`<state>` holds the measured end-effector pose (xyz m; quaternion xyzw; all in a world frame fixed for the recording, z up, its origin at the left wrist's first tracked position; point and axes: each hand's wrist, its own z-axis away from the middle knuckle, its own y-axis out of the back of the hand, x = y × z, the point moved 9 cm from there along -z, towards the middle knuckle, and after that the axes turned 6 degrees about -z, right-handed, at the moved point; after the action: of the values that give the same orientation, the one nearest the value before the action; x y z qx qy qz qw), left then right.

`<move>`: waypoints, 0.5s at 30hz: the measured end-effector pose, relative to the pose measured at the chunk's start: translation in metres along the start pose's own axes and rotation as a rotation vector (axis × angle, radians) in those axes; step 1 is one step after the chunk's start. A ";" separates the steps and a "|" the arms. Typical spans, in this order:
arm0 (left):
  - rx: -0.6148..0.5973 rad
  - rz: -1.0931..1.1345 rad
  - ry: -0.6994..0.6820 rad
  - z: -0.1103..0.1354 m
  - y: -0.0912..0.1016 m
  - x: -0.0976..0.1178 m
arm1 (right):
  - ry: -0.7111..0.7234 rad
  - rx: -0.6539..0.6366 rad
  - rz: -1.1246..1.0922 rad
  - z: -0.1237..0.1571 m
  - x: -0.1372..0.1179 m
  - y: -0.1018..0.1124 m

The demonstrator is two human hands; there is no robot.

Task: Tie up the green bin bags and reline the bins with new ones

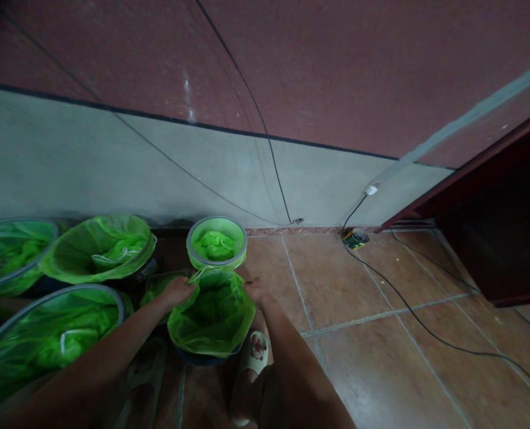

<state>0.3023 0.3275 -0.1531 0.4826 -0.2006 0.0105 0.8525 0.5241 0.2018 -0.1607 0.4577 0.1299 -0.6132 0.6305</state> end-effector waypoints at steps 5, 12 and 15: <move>0.072 -0.055 0.018 0.005 0.022 -0.006 | 0.071 0.167 0.035 -0.004 -0.009 0.030; 0.215 -0.161 0.103 0.016 0.052 -0.020 | 0.123 0.425 0.202 0.008 -0.015 0.088; 0.123 -0.157 0.087 0.015 0.043 -0.024 | 0.114 0.328 0.294 0.011 -0.015 0.082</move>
<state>0.2664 0.3427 -0.1197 0.5472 -0.1242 -0.0231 0.8274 0.5897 0.1898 -0.1099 0.6021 -0.0043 -0.5010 0.6217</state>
